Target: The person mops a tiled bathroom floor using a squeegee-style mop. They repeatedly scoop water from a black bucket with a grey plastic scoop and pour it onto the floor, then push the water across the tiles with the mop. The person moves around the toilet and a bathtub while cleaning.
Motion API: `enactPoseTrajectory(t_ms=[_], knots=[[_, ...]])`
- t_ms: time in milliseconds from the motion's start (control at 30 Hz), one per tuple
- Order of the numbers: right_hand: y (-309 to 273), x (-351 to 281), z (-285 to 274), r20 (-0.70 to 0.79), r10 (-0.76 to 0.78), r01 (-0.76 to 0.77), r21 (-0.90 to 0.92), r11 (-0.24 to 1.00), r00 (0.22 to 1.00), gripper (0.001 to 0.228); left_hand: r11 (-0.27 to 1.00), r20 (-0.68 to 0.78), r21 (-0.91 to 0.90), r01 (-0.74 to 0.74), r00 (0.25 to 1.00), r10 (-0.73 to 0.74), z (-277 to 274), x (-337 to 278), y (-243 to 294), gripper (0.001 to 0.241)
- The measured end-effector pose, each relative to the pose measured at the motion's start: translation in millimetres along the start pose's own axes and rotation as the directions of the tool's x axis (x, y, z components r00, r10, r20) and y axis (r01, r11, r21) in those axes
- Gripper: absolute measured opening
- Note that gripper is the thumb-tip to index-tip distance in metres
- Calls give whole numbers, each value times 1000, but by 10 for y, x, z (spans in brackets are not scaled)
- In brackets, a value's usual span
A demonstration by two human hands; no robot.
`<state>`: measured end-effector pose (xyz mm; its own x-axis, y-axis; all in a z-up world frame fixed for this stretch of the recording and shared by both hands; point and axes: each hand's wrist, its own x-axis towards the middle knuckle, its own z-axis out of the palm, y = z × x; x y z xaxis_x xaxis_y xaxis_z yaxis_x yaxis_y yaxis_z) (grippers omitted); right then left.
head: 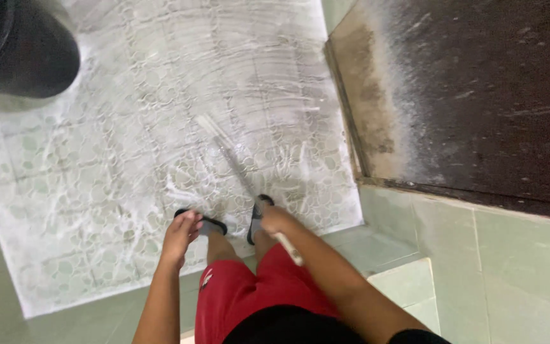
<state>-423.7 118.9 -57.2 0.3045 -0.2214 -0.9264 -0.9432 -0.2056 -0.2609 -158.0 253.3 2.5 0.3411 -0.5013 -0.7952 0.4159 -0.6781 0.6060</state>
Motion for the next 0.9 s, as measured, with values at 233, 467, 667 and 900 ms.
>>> enactPoseTrajectory(t_ms=[233,467,667,900], knots=[[-137,250,-328,12,-166,92,790,606,986,62,999,49,-27,28,998,-26,327,-83,316,40],[1605,362,-440,-141,155,49,874,484,978,65,994,129,112,15,991,-29,600,111,256,46],[3554,500,239,-294,392,-138,620,773,872,80,982,181,191,-2,983,-33,770,209,236,42],[2374,-53,-71,-231,491,-281,589,758,840,88,987,131,157,-30,991,9,378,457,47,40]])
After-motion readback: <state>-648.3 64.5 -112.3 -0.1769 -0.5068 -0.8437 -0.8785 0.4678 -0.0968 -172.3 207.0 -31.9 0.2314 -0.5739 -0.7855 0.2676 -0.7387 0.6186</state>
